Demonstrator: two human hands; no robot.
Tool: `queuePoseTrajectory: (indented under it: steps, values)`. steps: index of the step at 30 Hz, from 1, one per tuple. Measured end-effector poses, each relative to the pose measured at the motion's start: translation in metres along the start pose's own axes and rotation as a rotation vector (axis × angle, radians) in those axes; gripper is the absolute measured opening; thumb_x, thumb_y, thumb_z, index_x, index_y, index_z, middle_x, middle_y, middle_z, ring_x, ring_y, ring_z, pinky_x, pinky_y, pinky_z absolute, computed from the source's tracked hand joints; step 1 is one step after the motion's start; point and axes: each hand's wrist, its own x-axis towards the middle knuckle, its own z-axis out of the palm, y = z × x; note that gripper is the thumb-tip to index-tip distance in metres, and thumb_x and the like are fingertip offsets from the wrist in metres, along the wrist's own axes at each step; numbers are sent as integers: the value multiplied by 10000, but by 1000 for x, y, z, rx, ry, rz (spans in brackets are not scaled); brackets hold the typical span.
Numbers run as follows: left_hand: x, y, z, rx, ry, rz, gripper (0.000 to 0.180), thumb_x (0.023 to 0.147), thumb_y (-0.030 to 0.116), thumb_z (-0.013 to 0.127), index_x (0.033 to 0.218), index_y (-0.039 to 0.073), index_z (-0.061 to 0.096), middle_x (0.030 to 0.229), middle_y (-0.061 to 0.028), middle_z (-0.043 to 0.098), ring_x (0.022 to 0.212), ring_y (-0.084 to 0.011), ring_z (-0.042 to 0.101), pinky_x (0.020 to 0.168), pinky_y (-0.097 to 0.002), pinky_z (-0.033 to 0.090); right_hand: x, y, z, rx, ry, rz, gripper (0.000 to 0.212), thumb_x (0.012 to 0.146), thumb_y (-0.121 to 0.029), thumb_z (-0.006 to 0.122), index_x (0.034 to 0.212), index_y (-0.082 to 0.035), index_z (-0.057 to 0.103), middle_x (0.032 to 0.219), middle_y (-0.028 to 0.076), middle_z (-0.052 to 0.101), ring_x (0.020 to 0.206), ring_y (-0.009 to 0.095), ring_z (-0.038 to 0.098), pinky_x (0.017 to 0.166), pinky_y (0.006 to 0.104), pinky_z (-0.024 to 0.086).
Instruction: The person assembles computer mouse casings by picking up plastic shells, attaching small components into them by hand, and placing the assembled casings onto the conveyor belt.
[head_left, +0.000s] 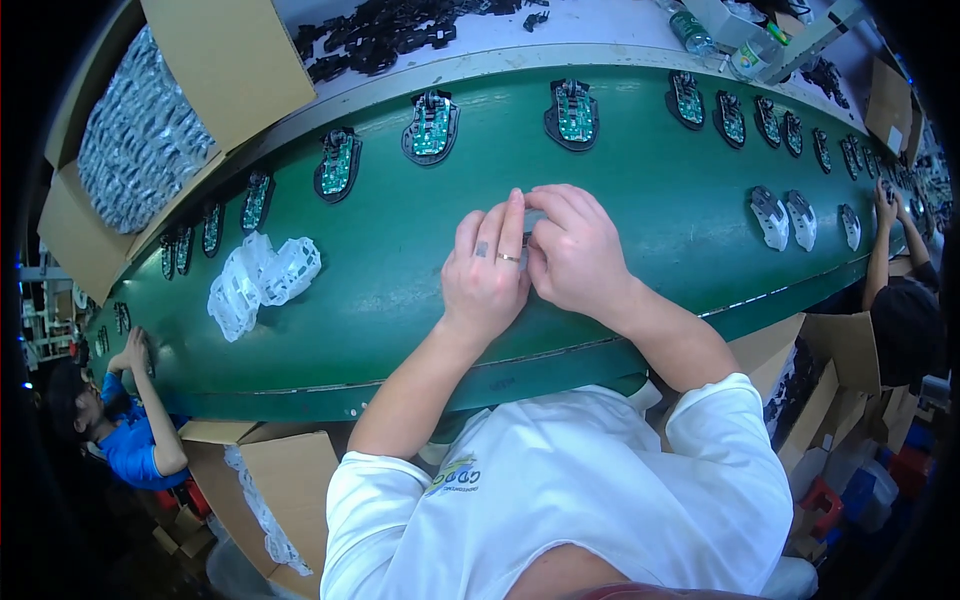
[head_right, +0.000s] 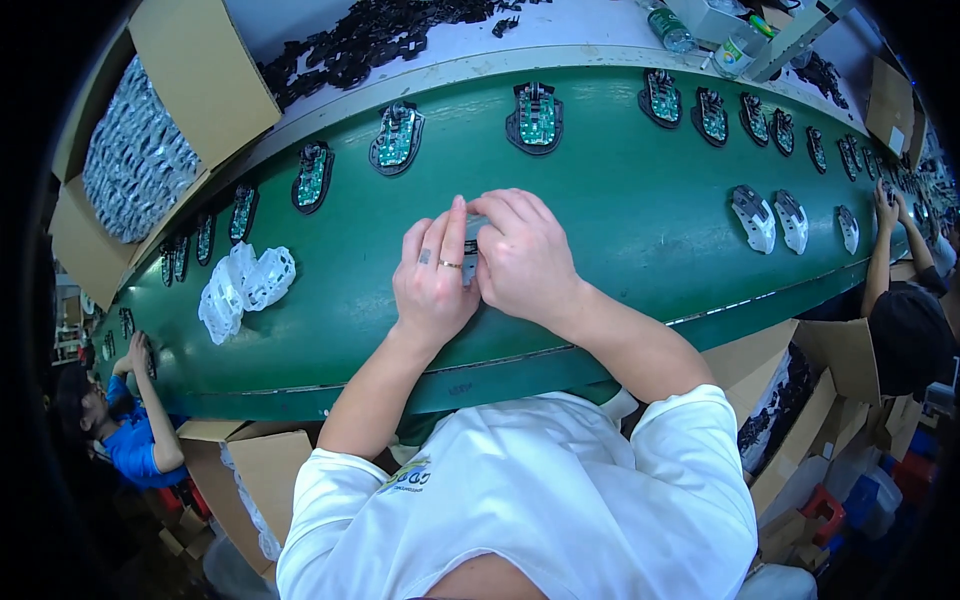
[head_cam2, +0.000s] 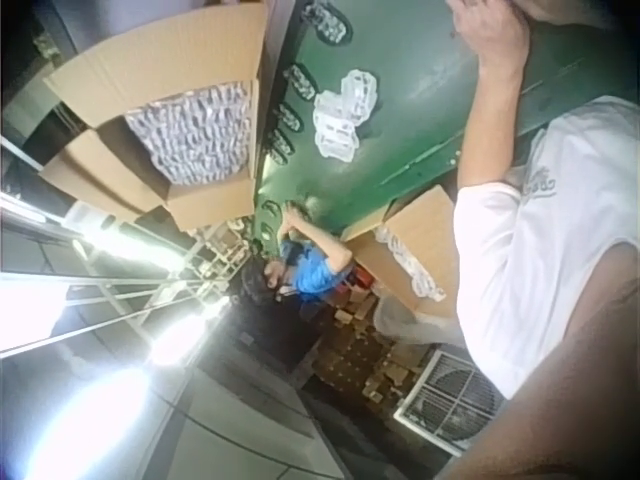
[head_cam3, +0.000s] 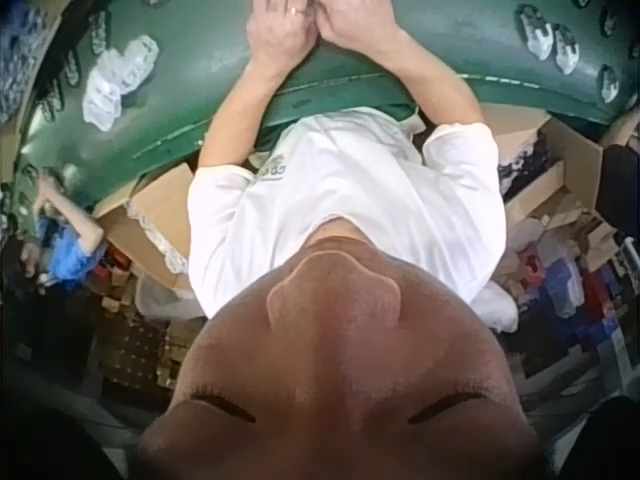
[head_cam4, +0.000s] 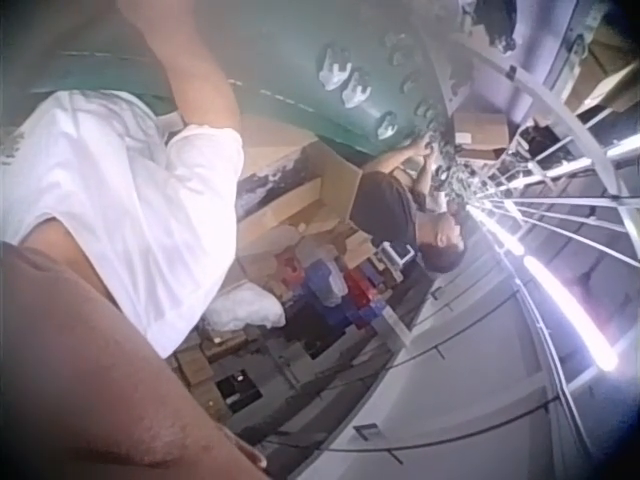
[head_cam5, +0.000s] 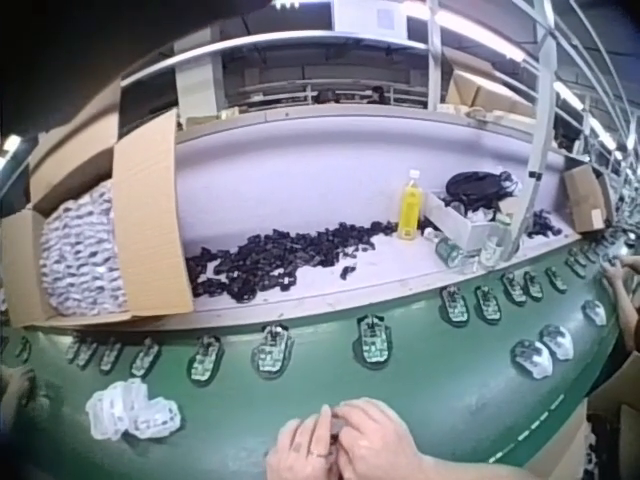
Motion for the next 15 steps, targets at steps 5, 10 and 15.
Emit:
queuePoseTrajectory:
  steps: [5,10,15]
  values:
    - [-3,-3,3,-205,-8,21,949,562,-26,792,1457,-72,477,1206,-192,669,1060,-365,647,950,-444,538,3,7,-10,0,-65,-28,84,695,-31,671,725,41,702,1170,163,692,1135,337,637,1036,499,475]
    - [1,-7,6,-166,28,56,950,582,-9,820,1459,-82,464,1201,-203,670,1044,-365,654,945,-449,532,0,12,-2,-14,-73,34,80,712,-37,686,734,35,714,1225,175,682,1149,333,635,1067,502,458]
    - [2,-15,3,-247,108,-101,928,616,64,872,1441,-84,475,1187,-213,660,1038,-386,638,931,-453,526,0,22,3,282,5,-9,215,823,-81,732,1004,34,743,1378,230,593,1231,398,601,1065,476,470]
